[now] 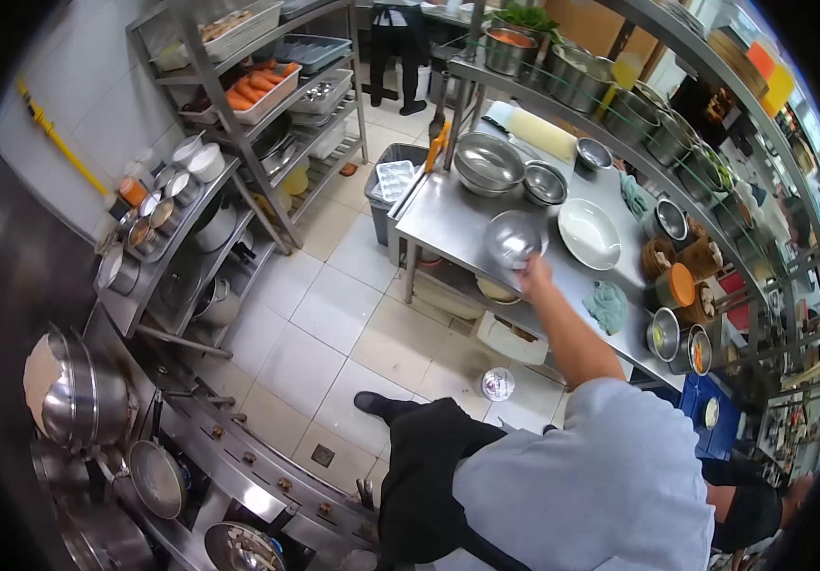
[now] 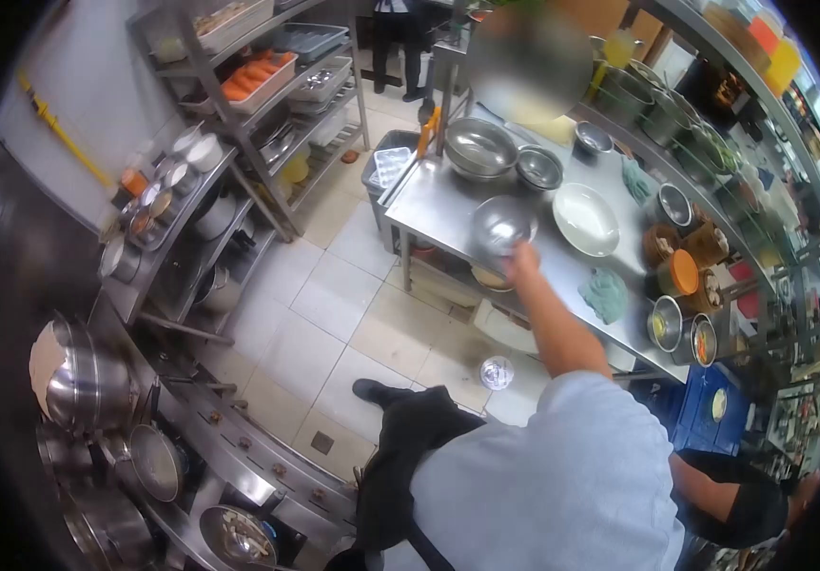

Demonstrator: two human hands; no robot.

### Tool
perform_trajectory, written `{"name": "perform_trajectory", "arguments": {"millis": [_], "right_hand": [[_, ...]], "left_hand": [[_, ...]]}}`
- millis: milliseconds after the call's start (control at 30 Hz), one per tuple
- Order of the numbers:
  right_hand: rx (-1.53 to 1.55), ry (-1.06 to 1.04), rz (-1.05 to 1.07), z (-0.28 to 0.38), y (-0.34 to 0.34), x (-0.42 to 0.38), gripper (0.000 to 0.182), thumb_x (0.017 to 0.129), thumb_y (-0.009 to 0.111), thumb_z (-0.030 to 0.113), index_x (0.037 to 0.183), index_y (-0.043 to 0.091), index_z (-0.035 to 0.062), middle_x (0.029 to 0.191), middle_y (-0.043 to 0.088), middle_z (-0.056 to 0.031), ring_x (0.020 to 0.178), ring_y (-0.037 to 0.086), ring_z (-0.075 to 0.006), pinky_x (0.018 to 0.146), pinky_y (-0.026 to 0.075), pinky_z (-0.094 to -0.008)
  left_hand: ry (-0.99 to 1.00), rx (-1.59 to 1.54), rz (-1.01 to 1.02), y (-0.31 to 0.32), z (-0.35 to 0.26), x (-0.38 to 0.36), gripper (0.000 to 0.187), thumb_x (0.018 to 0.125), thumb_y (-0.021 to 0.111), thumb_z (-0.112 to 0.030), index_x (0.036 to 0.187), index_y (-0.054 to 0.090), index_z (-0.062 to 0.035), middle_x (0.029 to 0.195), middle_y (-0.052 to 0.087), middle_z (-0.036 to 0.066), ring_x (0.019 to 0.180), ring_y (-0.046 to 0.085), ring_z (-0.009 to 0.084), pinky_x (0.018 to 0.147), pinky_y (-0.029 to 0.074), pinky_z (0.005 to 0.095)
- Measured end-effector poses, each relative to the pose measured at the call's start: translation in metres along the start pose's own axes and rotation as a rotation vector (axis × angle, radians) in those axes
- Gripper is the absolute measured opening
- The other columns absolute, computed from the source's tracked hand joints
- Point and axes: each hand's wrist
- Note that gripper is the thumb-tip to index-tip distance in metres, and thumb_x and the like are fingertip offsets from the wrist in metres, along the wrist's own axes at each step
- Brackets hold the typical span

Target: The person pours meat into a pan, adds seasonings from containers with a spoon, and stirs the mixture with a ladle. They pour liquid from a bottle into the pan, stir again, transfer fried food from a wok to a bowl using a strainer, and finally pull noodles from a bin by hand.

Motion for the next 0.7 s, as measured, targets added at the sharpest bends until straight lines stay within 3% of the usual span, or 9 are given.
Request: {"name": "perform_trajectory", "arguments": {"millis": [133, 300, 333, 367, 433, 467, 500, 633, 700], "right_hand": [[0.062, -0.141, -0.044, 0.094, 0.02, 0.098, 0.021, 0.084, 0.055, 0.01, 0.103, 0.054, 0.0014, 0.104, 0.048, -0.0131, 0.095, 0.054, -0.0265, 0.084, 0.059, -0.0459], [-0.069, -0.172, 0.181, 0.083, 0.073, 0.151, 0.03, 0.091, 0.056, 0.018, 0.114, 0.048, -0.0008, 0.112, 0.053, -0.015, 0.105, 0.056, -0.0317, 0.092, 0.054, -0.0458], [-0.161, -0.158, 0.283, 0.058, 0.08, 0.141, 0.032, 0.092, 0.056, 0.021, 0.114, 0.048, -0.0018, 0.113, 0.054, -0.0152, 0.107, 0.057, -0.0327, 0.095, 0.053, -0.0449], [-0.256, -0.122, 0.395, 0.022, 0.094, 0.106, 0.035, 0.093, 0.056, 0.023, 0.114, 0.047, -0.0029, 0.113, 0.056, -0.0153, 0.109, 0.058, -0.0337, 0.098, 0.051, -0.044], [-0.413, -0.027, 0.634, -0.084, 0.102, 0.034, 0.025, 0.097, 0.048, 0.029, 0.104, 0.054, 0.0053, 0.099, 0.059, -0.0096, 0.086, 0.062, -0.0239, 0.076, 0.054, -0.0352], [-0.609, 0.161, 1.133, -0.144, 0.1, -0.001, 0.023, 0.098, 0.048, 0.03, 0.107, 0.054, 0.0101, 0.097, 0.059, -0.0051, 0.079, 0.059, -0.0186, 0.067, 0.051, -0.0323], [-0.739, 0.25, 0.995, -0.212, 0.084, -0.045, 0.022, 0.097, 0.049, 0.03, 0.11, 0.053, 0.013, 0.096, 0.059, -0.0027, 0.077, 0.058, -0.0163, 0.066, 0.05, -0.0325], [-1.301, 1.016, 1.276, -0.436, 0.022, -0.218, 0.042, 0.095, 0.055, 0.039, 0.125, 0.048, 0.0122, 0.119, 0.055, -0.0115, 0.09, 0.06, -0.0247, 0.079, 0.054, -0.0397], [-1.459, 1.117, 1.343, -0.512, 0.009, -0.29, 0.045, 0.09, 0.063, 0.043, 0.124, 0.049, 0.0174, 0.116, 0.054, -0.009, 0.089, 0.059, -0.0253, 0.075, 0.054, -0.0422]], "left_hand": [[-0.04, -0.02, 0.026, -0.008, 0.006, 0.011, 0.054, 0.089, 0.058, -0.012, 0.14, 0.041, -0.0096, 0.107, 0.059, 0.013, 0.079, 0.056, 0.0205, 0.067, 0.047, 0.0327], [-0.1, -0.148, -0.051, -0.07, 0.035, 0.032, 0.052, 0.093, 0.057, -0.017, 0.141, 0.039, -0.0138, 0.102, 0.059, 0.012, 0.068, 0.056, 0.0182, 0.056, 0.049, 0.0319], [-0.128, -0.178, -0.083, -0.081, 0.042, 0.026, 0.051, 0.094, 0.057, -0.018, 0.141, 0.039, -0.0147, 0.101, 0.059, 0.012, 0.066, 0.056, 0.0177, 0.053, 0.05, 0.0317], [-0.093, -0.166, -0.197, -0.072, 0.042, 0.028, 0.044, 0.1, 0.047, -0.029, 0.142, 0.035, -0.0235, 0.086, 0.054, 0.007, 0.052, 0.042, 0.0109, 0.038, 0.035, 0.0235], [-0.098, -0.189, -0.255, -0.069, 0.037, 0.019, 0.042, 0.102, 0.041, -0.032, 0.142, 0.037, -0.0222, 0.079, 0.052, 0.005, 0.052, 0.044, 0.0118, 0.037, 0.036, 0.0234], [-0.12, -0.119, -0.303, -0.07, 0.044, 0.026, 0.043, 0.102, 0.041, -0.031, 0.143, 0.037, -0.0218, 0.078, 0.051, 0.005, 0.049, 0.043, 0.0117, 0.037, 0.037, 0.0245], [-0.109, -0.104, -0.348, -0.066, 0.046, 0.034, 0.043, 0.102, 0.042, -0.029, 0.144, 0.037, -0.0205, 0.074, 0.049, 0.004, 0.046, 0.042, 0.0109, 0.035, 0.038, 0.0254], [-0.227, -0.184, -0.316, -0.034, -0.013, 0.031, 0.044, 0.102, 0.041, -0.025, 0.146, 0.033, -0.0188, 0.068, 0.047, 0.002, 0.044, 0.041, 0.0092, 0.035, 0.038, 0.0246], [-0.244, -0.217, -0.275, -0.034, -0.017, 0.03, 0.046, 0.103, 0.041, -0.024, 0.147, 0.031, -0.0193, 0.067, 0.047, 0.002, 0.044, 0.042, 0.0083, 0.036, 0.038, 0.0237]]}}
Point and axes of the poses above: each hand's wrist, its own x-axis towards the middle knuckle, its own y-axis out of the palm, z = x × y
